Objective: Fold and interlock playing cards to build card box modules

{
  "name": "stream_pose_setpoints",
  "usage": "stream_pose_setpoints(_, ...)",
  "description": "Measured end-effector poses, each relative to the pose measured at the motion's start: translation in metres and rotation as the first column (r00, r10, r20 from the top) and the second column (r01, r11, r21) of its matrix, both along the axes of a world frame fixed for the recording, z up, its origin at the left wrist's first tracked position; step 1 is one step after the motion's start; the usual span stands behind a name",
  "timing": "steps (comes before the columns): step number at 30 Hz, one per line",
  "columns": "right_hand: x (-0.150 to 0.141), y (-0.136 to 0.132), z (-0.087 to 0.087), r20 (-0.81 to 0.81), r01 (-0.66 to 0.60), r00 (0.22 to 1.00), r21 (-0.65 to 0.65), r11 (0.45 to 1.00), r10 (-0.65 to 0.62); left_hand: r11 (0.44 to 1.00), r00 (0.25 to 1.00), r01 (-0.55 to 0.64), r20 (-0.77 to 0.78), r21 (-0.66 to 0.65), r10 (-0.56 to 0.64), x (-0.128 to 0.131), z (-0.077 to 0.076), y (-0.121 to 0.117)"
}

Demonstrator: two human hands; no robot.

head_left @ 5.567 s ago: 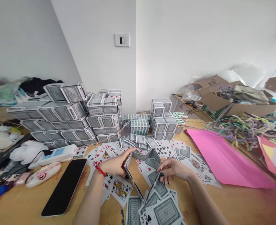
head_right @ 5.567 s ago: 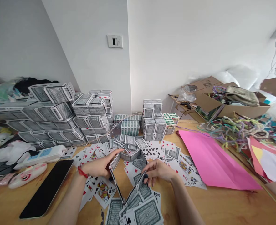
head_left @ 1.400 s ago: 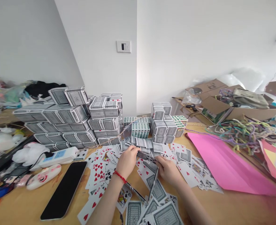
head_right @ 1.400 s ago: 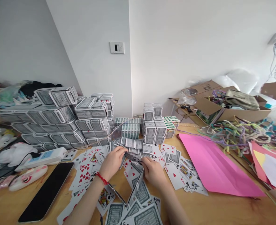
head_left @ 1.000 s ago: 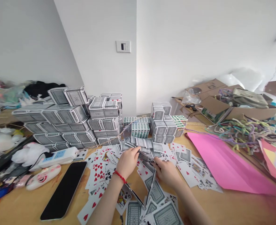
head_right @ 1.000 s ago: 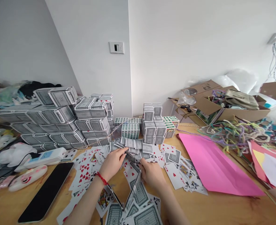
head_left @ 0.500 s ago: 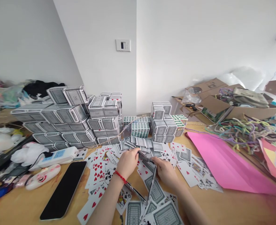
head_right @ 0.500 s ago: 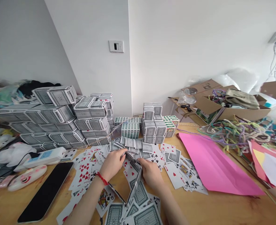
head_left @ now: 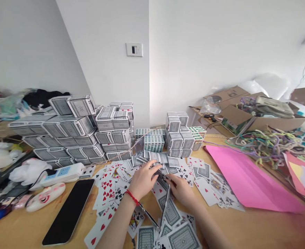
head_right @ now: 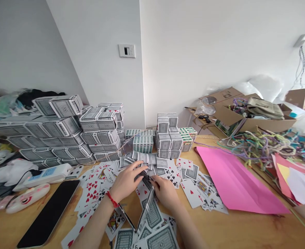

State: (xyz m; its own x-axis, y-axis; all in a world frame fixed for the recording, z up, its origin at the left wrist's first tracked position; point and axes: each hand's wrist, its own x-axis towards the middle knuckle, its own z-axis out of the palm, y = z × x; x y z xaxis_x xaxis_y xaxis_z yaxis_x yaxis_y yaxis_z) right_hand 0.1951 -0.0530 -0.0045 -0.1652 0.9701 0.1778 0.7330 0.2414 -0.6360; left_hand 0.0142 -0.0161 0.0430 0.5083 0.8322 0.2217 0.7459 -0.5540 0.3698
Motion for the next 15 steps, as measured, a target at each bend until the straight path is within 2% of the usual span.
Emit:
stream_pose_setpoints(4,0.0008,-0.0006,0.0008,0.001,-0.038,0.999,0.016,0.999,0.038,0.996,0.995,0.083,0.045,0.033,-0.084,0.0018,-0.0013,0.0016)
stream_pose_setpoints(10,0.0012,-0.0015,0.0013,-0.03,-0.07,0.997,0.009,0.998,0.07,0.999,0.997,0.04,0.062,-0.032,-0.038,0.0022,-0.0065,0.003)
stream_pose_setpoints(15,0.0004,-0.0034,0.0079,-0.095,-0.122,0.988,-0.016,0.992,0.12,0.999,0.998,0.017,0.055,-0.032,-0.015,0.0023,-0.0069,0.0041)
